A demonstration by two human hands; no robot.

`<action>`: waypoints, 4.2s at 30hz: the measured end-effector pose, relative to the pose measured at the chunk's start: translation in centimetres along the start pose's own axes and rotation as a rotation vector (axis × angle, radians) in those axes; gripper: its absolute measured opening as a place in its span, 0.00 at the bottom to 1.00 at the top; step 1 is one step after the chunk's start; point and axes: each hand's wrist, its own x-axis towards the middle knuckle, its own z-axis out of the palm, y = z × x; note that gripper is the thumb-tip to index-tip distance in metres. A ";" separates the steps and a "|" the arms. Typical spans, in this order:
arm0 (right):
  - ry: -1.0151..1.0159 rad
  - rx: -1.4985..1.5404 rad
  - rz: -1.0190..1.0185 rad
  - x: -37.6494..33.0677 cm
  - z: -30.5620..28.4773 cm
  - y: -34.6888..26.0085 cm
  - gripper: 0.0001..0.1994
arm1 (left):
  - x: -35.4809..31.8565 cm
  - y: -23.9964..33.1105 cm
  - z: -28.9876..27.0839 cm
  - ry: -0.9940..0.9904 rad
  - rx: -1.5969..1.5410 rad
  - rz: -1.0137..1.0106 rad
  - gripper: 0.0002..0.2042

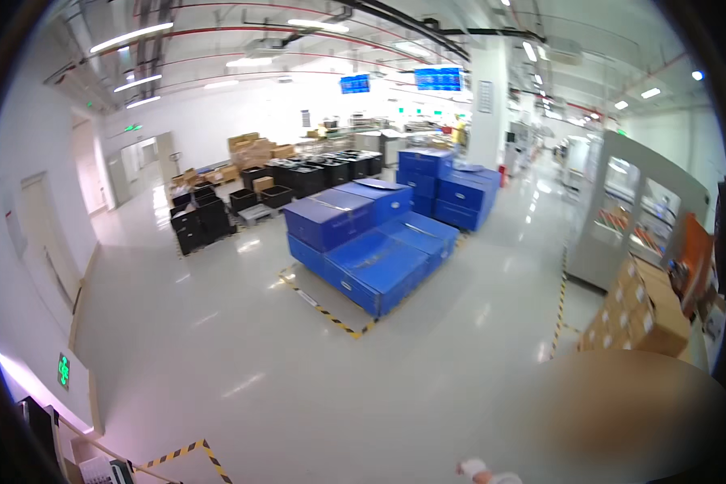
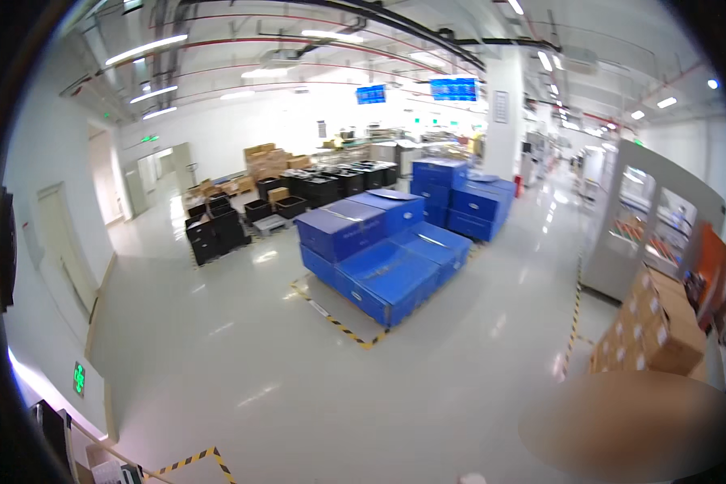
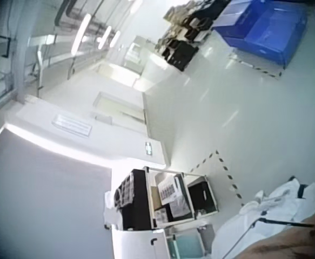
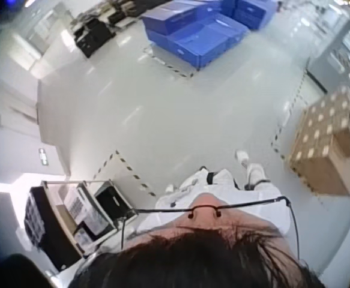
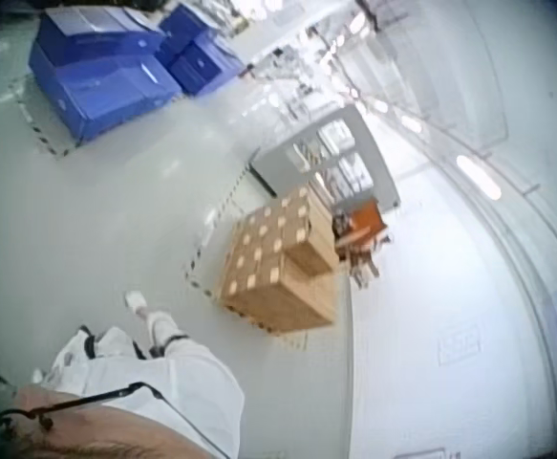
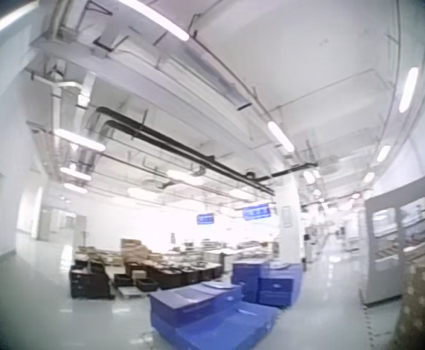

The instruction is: The person transports cardboard boxes to a workstation using a cart and places them on a table. They open a box, remove paper sheets and foam padding, scan battery cells with a handheld scanner, apply labels to them, and place them into a tray.

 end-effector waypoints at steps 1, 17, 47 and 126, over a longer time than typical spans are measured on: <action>0.046 -0.034 0.080 2.3 2.3 0.8 0.12 | 4.0 3.4 -1.4 0.017 -0.032 0.007 0.13; -0.370 -0.529 0.043 72.0 -27.6 -13.8 0.13 | 53.5 23.2 -34.8 0.333 -0.807 -0.040 0.17; -0.022 0.811 -0.355 177.2 -90.3 -97.3 0.19 | 147.2 29.7 -105.8 0.230 -0.830 -0.656 0.15; 0.315 0.525 0.965 387.8 -216.9 53.8 0.15 | 392.4 283.0 -94.5 -0.272 0.841 0.799 0.13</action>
